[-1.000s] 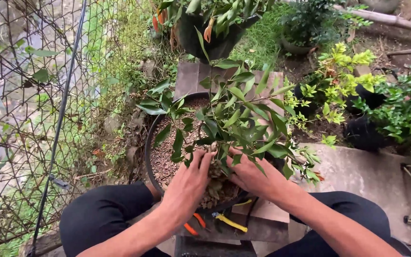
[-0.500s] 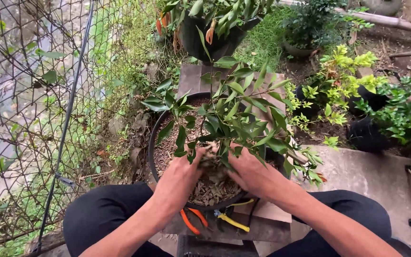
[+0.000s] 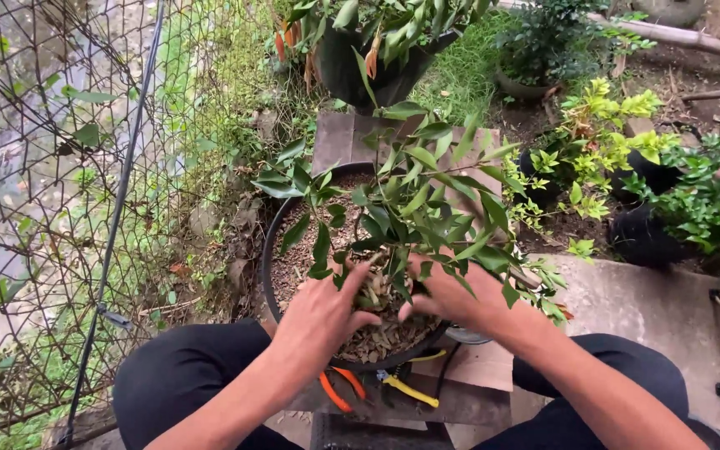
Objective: The person sits cross-legged and spreads dried leaves by hand around the base of a potted plant. They adjust the mulch layer to cover the soil surface evenly.
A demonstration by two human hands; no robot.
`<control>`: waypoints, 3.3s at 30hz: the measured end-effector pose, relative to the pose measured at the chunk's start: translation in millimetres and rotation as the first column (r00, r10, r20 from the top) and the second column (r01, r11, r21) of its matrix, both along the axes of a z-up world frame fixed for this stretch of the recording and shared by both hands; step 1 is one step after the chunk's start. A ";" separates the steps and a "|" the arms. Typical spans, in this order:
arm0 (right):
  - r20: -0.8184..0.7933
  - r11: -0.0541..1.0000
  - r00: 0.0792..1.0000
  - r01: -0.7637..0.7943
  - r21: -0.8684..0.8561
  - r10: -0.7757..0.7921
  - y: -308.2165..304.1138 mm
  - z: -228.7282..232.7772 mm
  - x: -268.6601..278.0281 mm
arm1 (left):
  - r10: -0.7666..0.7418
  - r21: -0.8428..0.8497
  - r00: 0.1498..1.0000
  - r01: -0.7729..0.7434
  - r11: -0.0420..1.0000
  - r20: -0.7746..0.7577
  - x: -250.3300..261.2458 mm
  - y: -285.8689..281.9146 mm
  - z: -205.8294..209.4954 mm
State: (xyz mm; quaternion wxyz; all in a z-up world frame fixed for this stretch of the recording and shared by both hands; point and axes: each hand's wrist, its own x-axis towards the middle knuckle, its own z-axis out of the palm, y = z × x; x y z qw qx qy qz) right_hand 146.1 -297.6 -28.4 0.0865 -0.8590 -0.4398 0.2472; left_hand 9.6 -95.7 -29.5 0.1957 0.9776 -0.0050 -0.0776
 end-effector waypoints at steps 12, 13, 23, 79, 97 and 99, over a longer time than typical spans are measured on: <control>0.518 0.942 0.830 -0.311 0.124 0.206 -22.3 -56.0 -21.4 | -0.009 -0.194 0.988 -0.021 0.981 -0.151 -3.8 5.1 12.1; 0.516 0.944 0.832 -0.308 0.123 0.204 -22.7 -49.8 -21.1 | -0.012 -0.195 0.988 -0.018 0.981 -0.153 -3.4 3.8 13.7; 0.651 0.956 0.748 -0.270 0.117 0.132 -29.5 -20.3 -26.2 | 0.002 -0.100 0.996 0.006 0.995 0.089 -4.6 11.4 30.1; 0.443 0.974 0.877 -0.223 0.036 0.185 -28.4 -22.3 -22.3 | 0.069 -0.213 0.988 -0.038 0.976 0.136 -11.9 23.4 40.9; 0.157 0.827 0.986 -0.131 0.547 0.053 -20.1 15.0 -23.1 | 0.077 -0.370 0.990 -0.027 0.929 0.121 -5.1 6.5 56.9; 0.490 0.793 0.869 -0.342 0.503 0.064 -22.3 12.6 -20.7 | 0.104 -0.360 0.994 -0.089 0.929 0.023 -4.0 6.8 60.6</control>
